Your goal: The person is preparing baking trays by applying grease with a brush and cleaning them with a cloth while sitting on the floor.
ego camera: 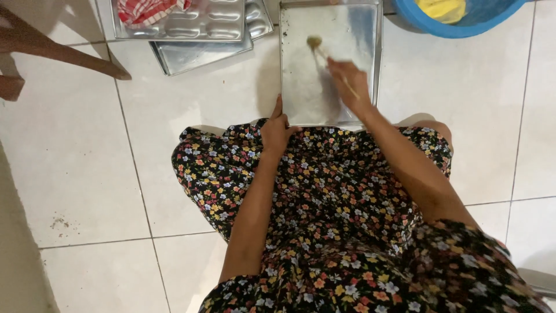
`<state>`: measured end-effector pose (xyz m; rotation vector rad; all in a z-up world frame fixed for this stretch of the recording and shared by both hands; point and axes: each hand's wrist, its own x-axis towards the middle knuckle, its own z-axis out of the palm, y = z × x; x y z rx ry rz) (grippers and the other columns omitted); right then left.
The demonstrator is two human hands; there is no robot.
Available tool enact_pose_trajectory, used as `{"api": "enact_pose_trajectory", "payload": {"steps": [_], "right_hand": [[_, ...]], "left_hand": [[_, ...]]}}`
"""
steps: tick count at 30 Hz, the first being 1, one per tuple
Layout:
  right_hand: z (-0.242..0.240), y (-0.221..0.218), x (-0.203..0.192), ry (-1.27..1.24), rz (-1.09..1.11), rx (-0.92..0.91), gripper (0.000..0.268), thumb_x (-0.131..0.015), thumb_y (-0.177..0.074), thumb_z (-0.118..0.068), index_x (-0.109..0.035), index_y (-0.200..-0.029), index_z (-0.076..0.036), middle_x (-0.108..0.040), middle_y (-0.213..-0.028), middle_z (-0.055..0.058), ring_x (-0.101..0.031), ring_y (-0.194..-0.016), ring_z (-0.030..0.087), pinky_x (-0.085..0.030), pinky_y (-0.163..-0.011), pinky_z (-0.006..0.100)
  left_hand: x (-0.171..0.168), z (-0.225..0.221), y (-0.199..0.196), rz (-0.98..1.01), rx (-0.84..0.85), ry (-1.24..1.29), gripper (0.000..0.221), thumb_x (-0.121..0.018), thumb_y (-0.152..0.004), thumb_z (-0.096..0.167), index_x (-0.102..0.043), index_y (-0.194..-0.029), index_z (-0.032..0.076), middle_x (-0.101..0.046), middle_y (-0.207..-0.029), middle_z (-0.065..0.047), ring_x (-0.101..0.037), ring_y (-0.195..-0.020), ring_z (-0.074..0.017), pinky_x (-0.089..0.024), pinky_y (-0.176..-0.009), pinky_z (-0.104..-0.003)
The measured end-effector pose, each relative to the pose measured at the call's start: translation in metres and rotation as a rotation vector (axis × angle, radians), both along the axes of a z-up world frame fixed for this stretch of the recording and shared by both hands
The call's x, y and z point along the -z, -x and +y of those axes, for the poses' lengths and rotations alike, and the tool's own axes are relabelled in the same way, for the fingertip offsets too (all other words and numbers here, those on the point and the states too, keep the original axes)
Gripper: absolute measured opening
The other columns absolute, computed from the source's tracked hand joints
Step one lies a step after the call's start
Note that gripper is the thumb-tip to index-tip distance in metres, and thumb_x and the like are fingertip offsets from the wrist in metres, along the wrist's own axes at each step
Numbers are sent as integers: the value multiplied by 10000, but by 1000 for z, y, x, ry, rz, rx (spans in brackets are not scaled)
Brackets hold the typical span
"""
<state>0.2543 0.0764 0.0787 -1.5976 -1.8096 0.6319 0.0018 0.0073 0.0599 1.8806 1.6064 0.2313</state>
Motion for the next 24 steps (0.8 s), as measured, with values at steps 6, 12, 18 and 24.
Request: {"api": "enact_pose_trajectory", "payload": {"steps": [6,12,18,24], "right_hand": [[-168,-22,-13,202,128,-243,260,-573,-1001,-110,-758,-1174,-54,-720,-1316,153,-683,-1199,319,-586,-991,410],[26,-33,48,-155,10,-43,172,-694,-1004,45,-780,-1135,-26,-689,-1337,176,-737,-1036,273,-661,-709,279],[66,-16,16,-406,186,-36,230,-675,-929,126,-790,-1103,29,-741,-1233,226,-732,-1005,315,-605,-853,376],[57,-4,11,-324,268,15,233,-628,-968,80,-774,-1145,40,-718,-1275,226,-721,-1075,327,-576,-911,383]], "left_hand": [[17,3,5,-72,42,-90,371,-934,-717,210,-635,-718,-10,-300,-1702,69,-683,-751,-226,-528,-717,-355],[4,12,7,-14,66,55,405,-922,-729,199,-736,-989,-51,-264,-1712,47,-680,-716,-232,-541,-736,-360],[-5,-7,3,-82,-149,-113,422,-943,-715,213,-561,-795,50,-376,-1666,-91,-560,-1408,-251,-554,-915,-348],[19,-17,-39,131,-66,-241,1369,-771,-616,921,-260,-1674,218,75,-1723,-241,57,-1613,-403,-35,-1267,-687]]}}
